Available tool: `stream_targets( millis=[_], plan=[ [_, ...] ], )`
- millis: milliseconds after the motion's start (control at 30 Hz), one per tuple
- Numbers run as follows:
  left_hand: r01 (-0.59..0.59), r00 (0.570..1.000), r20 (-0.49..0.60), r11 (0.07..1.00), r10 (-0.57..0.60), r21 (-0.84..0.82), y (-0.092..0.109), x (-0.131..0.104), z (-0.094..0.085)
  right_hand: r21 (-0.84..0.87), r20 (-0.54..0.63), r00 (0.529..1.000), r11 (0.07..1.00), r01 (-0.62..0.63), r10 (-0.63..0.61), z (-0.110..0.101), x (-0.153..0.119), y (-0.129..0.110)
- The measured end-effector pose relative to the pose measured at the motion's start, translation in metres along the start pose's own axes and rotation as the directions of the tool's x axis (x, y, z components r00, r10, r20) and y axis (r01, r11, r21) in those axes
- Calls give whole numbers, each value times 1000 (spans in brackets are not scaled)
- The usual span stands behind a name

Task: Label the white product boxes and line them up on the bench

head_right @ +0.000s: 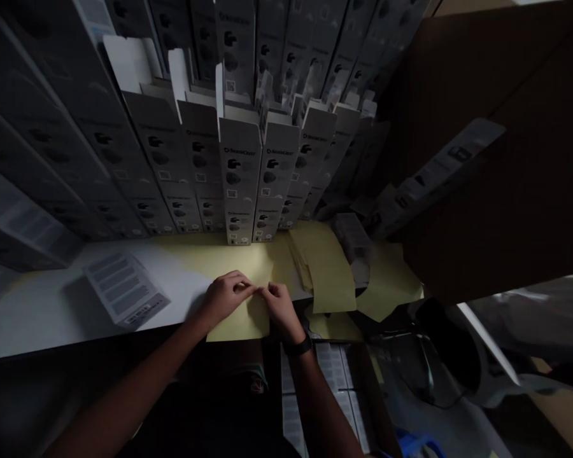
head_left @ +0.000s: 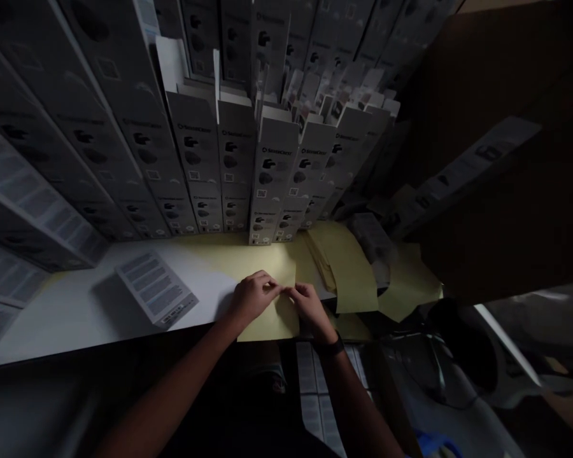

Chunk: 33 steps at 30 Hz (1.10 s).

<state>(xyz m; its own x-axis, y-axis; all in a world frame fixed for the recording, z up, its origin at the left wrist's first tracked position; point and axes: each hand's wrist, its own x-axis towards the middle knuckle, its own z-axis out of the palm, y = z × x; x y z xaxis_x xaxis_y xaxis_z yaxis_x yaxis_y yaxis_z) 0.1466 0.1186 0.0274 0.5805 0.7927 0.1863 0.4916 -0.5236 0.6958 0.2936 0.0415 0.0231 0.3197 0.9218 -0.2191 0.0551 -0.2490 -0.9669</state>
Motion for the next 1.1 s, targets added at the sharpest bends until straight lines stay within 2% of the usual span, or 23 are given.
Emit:
stream_targets(
  millis=[233,533,767,1100],
  plan=[
    [-18,999,34,1000,18,-23,-5,6,0,-62,-77,997,998,13,-18,7,8,2],
    [-48,999,-23,994,46,-95,-6,3,0,-32,-69,997,999,-43,41,6,3,-4],
    [-92,995,-41,983,87,-158,-15,2,1,3,-49,993,994,-106,106,7,10,-10],
    [-125,990,-77,984,115,-131,-18,3,3,-15,-78,994,997,-80,79,13,15,-3]
  ],
)
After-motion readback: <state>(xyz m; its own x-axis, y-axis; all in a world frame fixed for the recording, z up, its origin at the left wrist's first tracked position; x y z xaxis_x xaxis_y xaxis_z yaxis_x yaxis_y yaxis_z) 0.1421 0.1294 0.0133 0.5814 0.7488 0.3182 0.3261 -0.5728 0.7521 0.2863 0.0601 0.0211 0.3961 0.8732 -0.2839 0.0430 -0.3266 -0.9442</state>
